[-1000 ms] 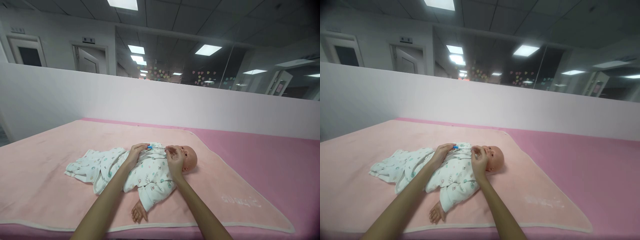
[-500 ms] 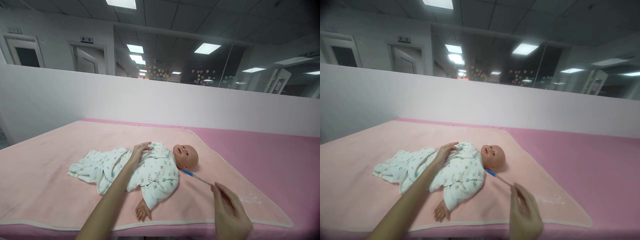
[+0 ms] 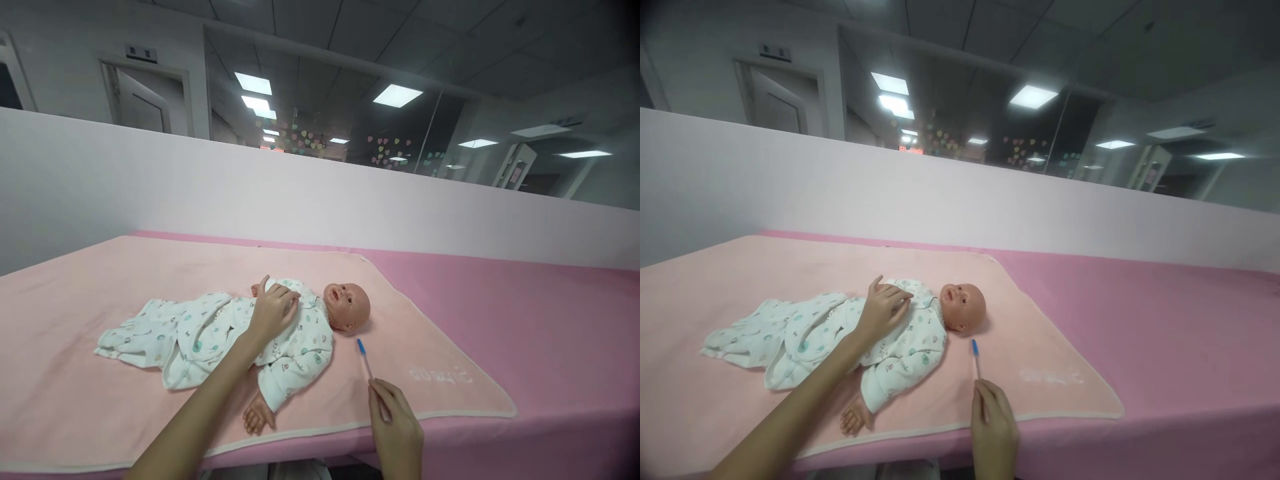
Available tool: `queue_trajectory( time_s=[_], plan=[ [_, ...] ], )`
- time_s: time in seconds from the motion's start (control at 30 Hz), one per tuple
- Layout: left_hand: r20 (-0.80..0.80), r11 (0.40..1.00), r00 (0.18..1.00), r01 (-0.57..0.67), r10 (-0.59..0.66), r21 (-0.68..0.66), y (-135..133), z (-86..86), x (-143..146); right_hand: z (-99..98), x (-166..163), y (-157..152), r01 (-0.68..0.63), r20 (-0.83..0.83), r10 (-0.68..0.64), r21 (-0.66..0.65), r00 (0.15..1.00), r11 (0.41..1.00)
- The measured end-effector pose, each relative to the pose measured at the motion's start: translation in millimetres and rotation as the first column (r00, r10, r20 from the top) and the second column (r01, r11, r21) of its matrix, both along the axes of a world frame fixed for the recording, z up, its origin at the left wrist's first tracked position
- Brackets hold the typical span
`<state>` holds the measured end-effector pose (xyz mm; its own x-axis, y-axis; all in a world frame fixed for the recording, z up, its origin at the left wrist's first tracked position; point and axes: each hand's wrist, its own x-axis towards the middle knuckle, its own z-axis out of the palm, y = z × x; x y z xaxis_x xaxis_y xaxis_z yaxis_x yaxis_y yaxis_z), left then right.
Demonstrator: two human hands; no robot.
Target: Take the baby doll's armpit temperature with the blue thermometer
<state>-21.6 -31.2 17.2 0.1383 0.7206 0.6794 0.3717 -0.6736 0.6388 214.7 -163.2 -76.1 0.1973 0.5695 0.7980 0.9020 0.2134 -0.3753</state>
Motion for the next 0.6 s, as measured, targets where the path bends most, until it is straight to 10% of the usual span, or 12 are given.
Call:
queue_trajectory(
  time_s=[0.37, 0.6],
  plan=[
    [-0.469, 0.998, 0.881, -0.051, 0.068, 0.048, 14, -4.0, 30, 10.7, 15, -6, -0.032, 0.05, 0.041, -0.171, 0.998, 0.985],
    [-0.264, 0.983, 0.964, -0.081, 0.036, -0.164, 17, -7.6, 22, 68.7, -55, 52, -0.292, 0.003, 0.3, -0.217, 0.954, 0.931]
  ],
)
